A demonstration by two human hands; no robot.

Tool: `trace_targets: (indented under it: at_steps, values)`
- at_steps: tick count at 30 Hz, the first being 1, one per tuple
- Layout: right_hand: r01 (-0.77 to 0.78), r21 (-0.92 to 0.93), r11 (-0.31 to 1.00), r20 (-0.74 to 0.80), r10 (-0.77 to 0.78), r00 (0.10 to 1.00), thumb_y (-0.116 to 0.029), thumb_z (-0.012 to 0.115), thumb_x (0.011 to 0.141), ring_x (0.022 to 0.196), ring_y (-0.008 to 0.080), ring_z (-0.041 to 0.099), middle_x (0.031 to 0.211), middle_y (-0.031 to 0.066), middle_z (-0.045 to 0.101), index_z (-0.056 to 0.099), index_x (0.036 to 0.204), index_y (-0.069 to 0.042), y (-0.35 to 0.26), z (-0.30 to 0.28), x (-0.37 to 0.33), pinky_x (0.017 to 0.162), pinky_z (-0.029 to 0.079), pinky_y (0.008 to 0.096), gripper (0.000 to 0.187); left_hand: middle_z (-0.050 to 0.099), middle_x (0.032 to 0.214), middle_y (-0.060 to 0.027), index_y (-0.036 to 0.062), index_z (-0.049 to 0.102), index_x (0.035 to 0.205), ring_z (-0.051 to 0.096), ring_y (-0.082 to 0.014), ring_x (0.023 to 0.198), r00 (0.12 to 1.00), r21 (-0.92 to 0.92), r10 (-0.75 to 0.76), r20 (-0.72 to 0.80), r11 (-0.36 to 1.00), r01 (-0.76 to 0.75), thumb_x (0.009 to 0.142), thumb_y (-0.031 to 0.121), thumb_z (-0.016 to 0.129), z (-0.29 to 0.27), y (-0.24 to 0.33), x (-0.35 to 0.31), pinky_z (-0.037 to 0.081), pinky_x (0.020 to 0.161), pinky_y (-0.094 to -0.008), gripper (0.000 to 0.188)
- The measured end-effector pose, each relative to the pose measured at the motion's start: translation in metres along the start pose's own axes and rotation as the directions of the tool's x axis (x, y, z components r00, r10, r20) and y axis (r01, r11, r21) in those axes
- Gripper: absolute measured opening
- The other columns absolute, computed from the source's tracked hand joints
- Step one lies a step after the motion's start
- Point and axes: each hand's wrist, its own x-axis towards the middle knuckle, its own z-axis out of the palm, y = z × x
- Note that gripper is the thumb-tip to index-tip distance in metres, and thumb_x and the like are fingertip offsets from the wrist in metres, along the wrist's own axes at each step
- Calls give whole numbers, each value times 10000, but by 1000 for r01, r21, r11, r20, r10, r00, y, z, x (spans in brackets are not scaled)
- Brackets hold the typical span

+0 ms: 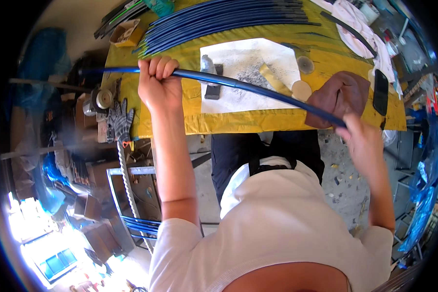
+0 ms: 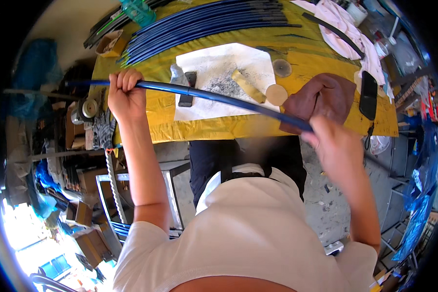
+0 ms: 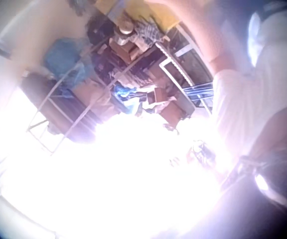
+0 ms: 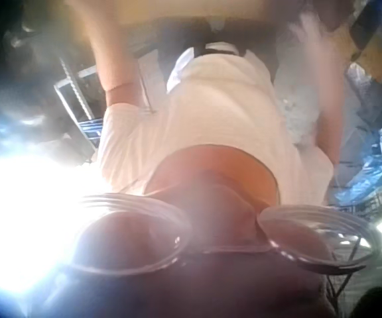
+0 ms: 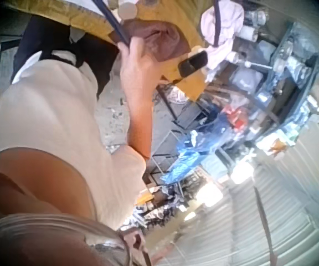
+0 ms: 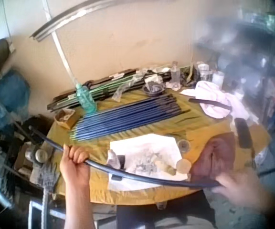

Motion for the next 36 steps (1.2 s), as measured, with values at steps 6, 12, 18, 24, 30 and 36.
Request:
trace_targets:
  at_steps: [6, 12, 18, 24, 30, 36]
  values:
    - [-701, 665, 258, 740, -97, 666, -214, 499, 923, 482, 142, 448, 578, 38, 451, 474, 830, -46, -1, 2, 0, 445, 335, 261, 194, 354, 661, 1, 26, 439, 844, 308, -103, 544, 986, -182, -21, 166, 982, 52, 962, 396, 347, 46, -29, 3, 327, 519, -241, 399]
    - [-544, 578, 608, 638, 79, 766, -192, 545, 901, 430, 188, 425, 543, 90, 439, 446, 831, -51, -30, -1, -2, 420, 340, 304, 186, 269, 565, 34, 105, 380, 761, 177, -71, 434, 998, 191, -55, -17, 980, 57, 968, 434, 292, 18, -31, 36, 159, 363, -216, 399]
    - [-173, 74, 982, 187, 157, 970, -111, 657, 786, 532, 323, 526, 618, 128, 515, 479, 811, -49, -30, 26, -26, 471, 396, 350, 190, 256, 549, 25, 88, 359, 718, 193, -86, 425, 984, 175, 11, -180, 984, 20, 962, 464, 269, -10, -40, 16, 163, 349, -221, 457]
    - [9, -99, 995, -178, -27, 984, -148, 701, 735, 604, 288, 549, 728, 113, 551, 557, 893, -39, 1, 16, -20, 502, 417, 350, 240, 317, 653, -6, 62, 398, 820, 271, -110, 519, 994, -180, 50, -101, 981, -68, 941, 430, 385, 13, -39, -7, 279, 450, -228, 388]
    - [60, -36, 998, -311, -68, 948, -207, 661, 795, 622, 301, 545, 762, 131, 555, 537, 946, -17, 19, 17, -26, 529, 422, 347, 273, 393, 767, -53, 16, 410, 867, 375, -141, 632, 985, -294, 113, -134, 944, -149, 925, 329, 484, 30, -34, -22, 401, 665, -267, 327]
    - [14, -74, 997, -242, -32, 970, -264, 576, 857, 613, 314, 530, 754, 141, 550, 533, 879, -1, 29, 6, -25, 537, 416, 363, 268, 457, 909, -76, 10, 449, 975, 429, -158, 762, 996, -220, 86, -22, 971, -89, 937, 219, 473, 34, -29, -27, 394, 762, -322, 214]
